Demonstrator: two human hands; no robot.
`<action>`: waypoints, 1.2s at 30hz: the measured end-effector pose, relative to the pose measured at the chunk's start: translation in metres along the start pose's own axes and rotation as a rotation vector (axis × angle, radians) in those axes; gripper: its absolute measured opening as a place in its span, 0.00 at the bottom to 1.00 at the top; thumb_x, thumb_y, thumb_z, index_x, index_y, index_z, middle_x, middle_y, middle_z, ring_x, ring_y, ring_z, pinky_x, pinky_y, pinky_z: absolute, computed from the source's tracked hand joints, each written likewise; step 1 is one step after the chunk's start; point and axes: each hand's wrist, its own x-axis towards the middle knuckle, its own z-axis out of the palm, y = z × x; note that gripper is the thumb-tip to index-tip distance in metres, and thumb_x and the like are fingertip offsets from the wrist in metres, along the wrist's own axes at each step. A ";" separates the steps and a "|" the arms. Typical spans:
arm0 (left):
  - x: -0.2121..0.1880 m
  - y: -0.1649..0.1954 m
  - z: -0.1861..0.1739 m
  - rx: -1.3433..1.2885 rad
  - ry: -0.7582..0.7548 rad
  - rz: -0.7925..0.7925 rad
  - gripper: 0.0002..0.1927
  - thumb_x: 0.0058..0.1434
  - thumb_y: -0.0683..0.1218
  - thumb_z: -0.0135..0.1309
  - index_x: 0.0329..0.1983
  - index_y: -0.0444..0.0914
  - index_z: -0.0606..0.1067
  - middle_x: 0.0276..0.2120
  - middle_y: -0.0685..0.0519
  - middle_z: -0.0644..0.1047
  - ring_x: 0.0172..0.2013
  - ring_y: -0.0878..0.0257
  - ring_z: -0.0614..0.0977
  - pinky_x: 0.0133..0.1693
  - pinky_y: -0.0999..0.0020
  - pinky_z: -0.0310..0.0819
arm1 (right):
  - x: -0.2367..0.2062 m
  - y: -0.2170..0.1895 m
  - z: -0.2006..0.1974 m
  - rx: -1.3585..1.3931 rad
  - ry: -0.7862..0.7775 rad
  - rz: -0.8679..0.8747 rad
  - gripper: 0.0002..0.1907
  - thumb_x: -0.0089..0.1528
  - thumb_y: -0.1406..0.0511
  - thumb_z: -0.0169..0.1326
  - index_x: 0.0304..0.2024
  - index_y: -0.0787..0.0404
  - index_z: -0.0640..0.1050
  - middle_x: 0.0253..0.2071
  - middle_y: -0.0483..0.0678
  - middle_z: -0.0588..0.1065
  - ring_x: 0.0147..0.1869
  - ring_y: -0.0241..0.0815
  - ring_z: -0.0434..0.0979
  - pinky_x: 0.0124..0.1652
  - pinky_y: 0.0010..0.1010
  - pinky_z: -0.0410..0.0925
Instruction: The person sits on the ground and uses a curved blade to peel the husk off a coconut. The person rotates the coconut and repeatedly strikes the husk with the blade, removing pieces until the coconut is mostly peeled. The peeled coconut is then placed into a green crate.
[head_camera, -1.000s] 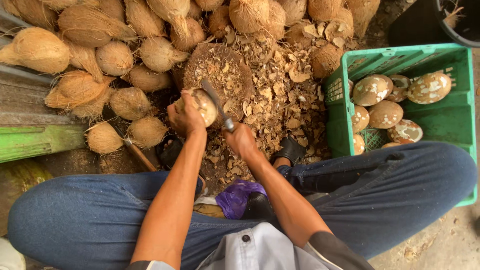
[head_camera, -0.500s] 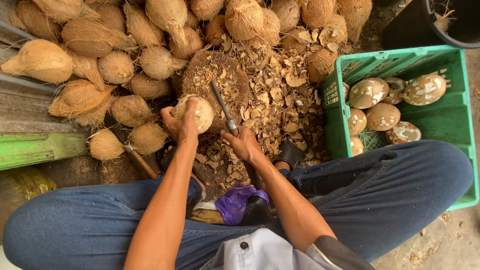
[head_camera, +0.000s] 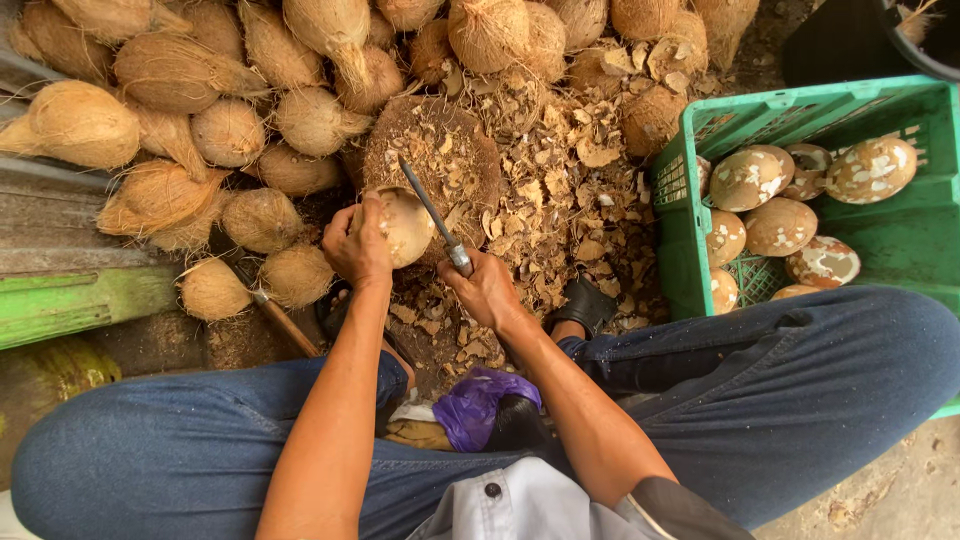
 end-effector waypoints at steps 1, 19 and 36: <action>0.000 0.000 0.001 -0.009 -0.013 0.022 0.22 0.53 0.65 0.59 0.30 0.42 0.79 0.38 0.52 0.77 0.41 0.56 0.77 0.45 0.47 0.68 | 0.001 0.003 0.000 0.013 0.035 -0.043 0.13 0.65 0.55 0.52 0.28 0.52 0.73 0.20 0.40 0.70 0.19 0.33 0.65 0.22 0.33 0.65; 0.003 -0.001 -0.011 -0.089 -0.093 0.113 0.26 0.52 0.65 0.58 0.37 0.39 0.83 0.40 0.46 0.80 0.45 0.51 0.79 0.49 0.47 0.70 | 0.006 0.009 -0.011 0.009 0.078 -0.074 0.14 0.65 0.59 0.52 0.33 0.63 0.77 0.19 0.45 0.69 0.18 0.36 0.65 0.22 0.35 0.62; -0.009 0.040 -0.016 -0.309 -0.041 -0.413 0.30 0.43 0.61 0.70 0.34 0.36 0.69 0.33 0.48 0.75 0.36 0.51 0.85 0.35 0.48 0.82 | 0.010 0.025 -0.010 -0.148 -0.077 0.104 0.16 0.65 0.55 0.56 0.37 0.62 0.73 0.26 0.43 0.70 0.27 0.35 0.69 0.29 0.32 0.68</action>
